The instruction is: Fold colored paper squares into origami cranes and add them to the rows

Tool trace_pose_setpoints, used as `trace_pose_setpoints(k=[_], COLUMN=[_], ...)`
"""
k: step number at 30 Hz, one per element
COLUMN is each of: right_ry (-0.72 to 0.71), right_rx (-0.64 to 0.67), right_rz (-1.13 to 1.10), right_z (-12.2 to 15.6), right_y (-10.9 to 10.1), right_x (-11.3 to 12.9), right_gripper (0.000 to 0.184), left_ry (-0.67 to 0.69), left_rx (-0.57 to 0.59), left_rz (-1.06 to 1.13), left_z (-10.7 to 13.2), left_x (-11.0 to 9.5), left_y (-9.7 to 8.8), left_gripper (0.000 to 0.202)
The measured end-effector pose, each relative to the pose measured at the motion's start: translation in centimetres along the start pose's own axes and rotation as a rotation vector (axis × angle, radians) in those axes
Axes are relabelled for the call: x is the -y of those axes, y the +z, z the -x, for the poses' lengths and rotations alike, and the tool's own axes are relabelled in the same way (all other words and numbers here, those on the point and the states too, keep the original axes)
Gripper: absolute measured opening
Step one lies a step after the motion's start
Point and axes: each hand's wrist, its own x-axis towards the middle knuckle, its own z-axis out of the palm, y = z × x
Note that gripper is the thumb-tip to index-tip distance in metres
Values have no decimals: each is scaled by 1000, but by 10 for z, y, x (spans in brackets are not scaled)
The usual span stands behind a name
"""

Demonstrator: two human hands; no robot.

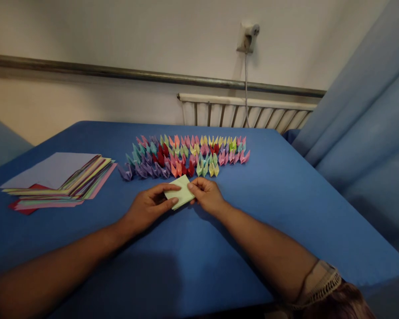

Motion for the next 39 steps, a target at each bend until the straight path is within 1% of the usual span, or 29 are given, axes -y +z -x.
trace_pose_setpoints(k=[1,3,6,8,11,15,22,25,28,31,35,39], right_ry=[-2,-3,-10,-34,-80,-104,-96,-73,-64,-94,-128,-131], right_rx=[7,29,72,95,116,119,140,140,140,122,31,-53], right_rz=[-8,-46,-135,-151,-103,-68,-64,-84,-73,-54,37,138], right_z=[0,1,2,3,3,2,2,2,1,2,6,8], right_y=[0,-1,-3,-4,-4,-3,-5,-6,-4,0,5,8], right_x=[0,1,1,1,0,-1,-1,-2,-3,-4,-3,-2], right_gripper=[42,44,45,42,36,31,25,25,27,29,28,28], left_ry=[-33,-74,-70,-73,-76,-89,-111,-104,-85,-60,-30,10], left_rx=[13,-5,-81,-108,-116,-117,-101,-96,-80,-43,38,117], left_rz=[38,161,292,329,348,348,377,355,301,240,176,115], left_z=[0,-2,-6,-8,-9,-8,-7,-7,-7,-6,-4,-1], left_x=[1,2,5,6,6,6,6,6,6,6,9,11], left_y=[0,-1,-2,-3,-4,-4,-3,-4,-3,-2,-1,-1], left_gripper=[37,46,51,55,59,61,58,58,57,55,55,57])
